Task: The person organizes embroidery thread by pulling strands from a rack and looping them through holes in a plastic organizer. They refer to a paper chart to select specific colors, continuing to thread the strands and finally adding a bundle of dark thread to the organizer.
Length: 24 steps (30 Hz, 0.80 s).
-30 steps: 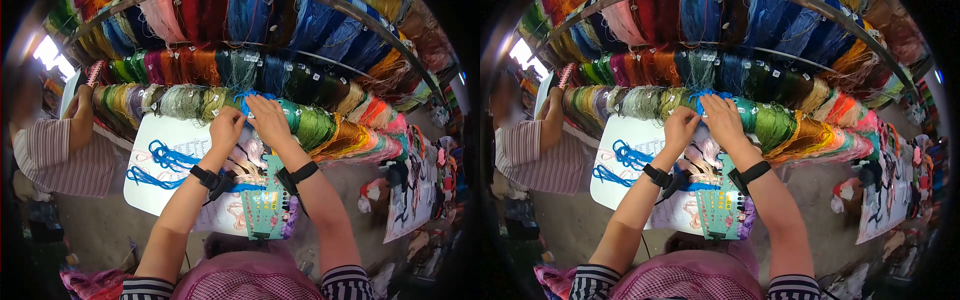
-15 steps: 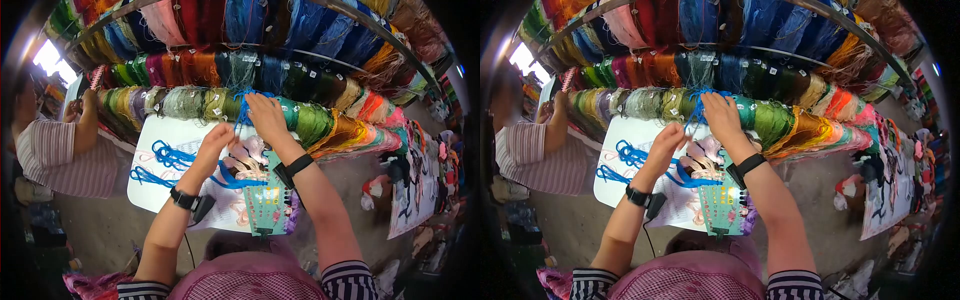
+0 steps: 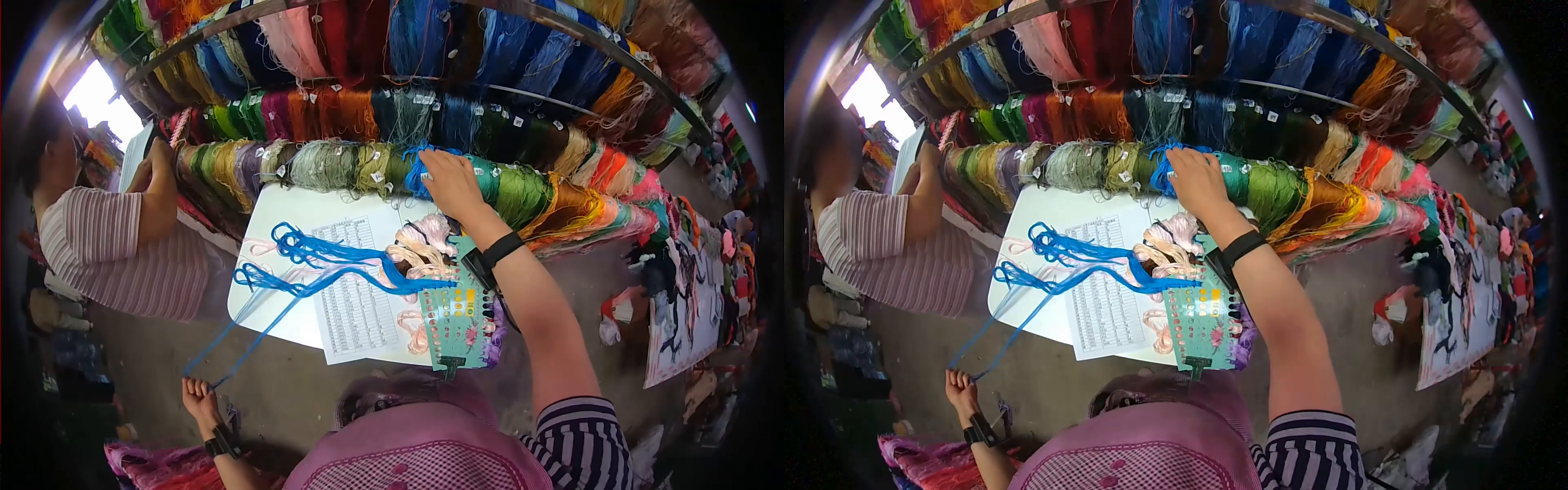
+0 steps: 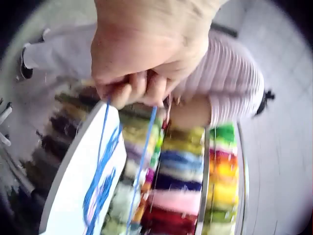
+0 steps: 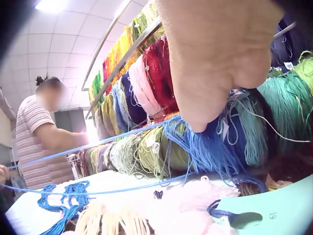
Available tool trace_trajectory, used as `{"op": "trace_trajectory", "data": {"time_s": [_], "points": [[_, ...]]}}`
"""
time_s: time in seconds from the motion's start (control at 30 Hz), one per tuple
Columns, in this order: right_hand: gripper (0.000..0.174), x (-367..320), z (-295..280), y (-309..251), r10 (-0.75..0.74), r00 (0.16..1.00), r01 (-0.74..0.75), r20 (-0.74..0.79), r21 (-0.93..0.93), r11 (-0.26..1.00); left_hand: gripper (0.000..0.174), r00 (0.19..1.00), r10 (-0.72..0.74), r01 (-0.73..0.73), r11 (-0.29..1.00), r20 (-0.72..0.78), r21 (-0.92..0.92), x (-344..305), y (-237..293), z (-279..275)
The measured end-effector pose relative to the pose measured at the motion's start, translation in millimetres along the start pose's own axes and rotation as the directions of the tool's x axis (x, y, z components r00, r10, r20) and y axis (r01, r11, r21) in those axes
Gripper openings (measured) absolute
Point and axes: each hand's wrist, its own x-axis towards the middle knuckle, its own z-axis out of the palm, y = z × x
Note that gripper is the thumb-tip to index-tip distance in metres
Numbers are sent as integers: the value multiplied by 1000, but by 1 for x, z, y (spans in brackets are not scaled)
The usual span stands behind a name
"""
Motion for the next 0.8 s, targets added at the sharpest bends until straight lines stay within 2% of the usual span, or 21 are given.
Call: {"op": "trace_trajectory", "data": {"time_s": [0.03,0.07,0.13,0.17,0.2,0.27,0.33,0.37,0.4,0.47,0.5,0.57,0.6,0.7,0.73,0.8], "points": [[50,-1,-2,0,7,1000,-7,6,25,1000,22,997,-15,22,996,-80,82,-9,-16,46],[50,-3,-3,0,5,1000,-5,11,24,1000,23,986,-23,50,986,-168,161,4,-62,146],[50,0,-7,-1,7,1000,-7,5,55,998,29,982,-170,190,863,-85,467,1,-118,215],[50,3,-10,-1,2,1000,-2,1,59,998,28,968,-248,181,766,24,617,9,-144,235],[48,5,-13,0,14,1000,-16,28,74,997,27,933,-342,146,645,113,750,17,-171,256],[47,5,-13,3,29,998,-34,60,94,995,24,889,-376,-74,442,260,894,27,-224,311],[45,4,-8,8,-3,1000,1,19,74,997,21,844,-399,-212,366,359,906,30,-277,367],[45,3,-8,10,1,1000,-3,23,81,997,19,805,-343,-368,354,485,860,37,-306,385],[44,3,-9,10,-9,1000,8,8,89,996,18,743,-291,-513,332,603,792,46,-335,399],[44,3,-9,11,-13,1000,14,-7,103,995,20,604,-191,-751,189,774,633,58,-377,424],[44,3,-9,11,-15,999,18,-33,114,993,20,604,-197,-750,185,772,635,61,-393,434],[43,3,-7,13,-17,998,26,-68,134,991,19,614,-173,-787,-57,770,615,65,-418,445],[43,3,-7,15,-10,998,19,-67,135,991,19,613,-180,-788,-57,770,614,69,-425,445],[43,3,-8,17,-11,997,24,-79,166,986,12,528,-115,-849,-64,841,524,81,-438,439],[44,3,-9,17,-3,999,11,-47,178,984,12,524,-122,-852,-63,843,520,86,-439,436],[45,4,-8,17,5,1000,-2,-17,188,982,10,663,-282,-677,168,694,716,89,-436,438]]}}
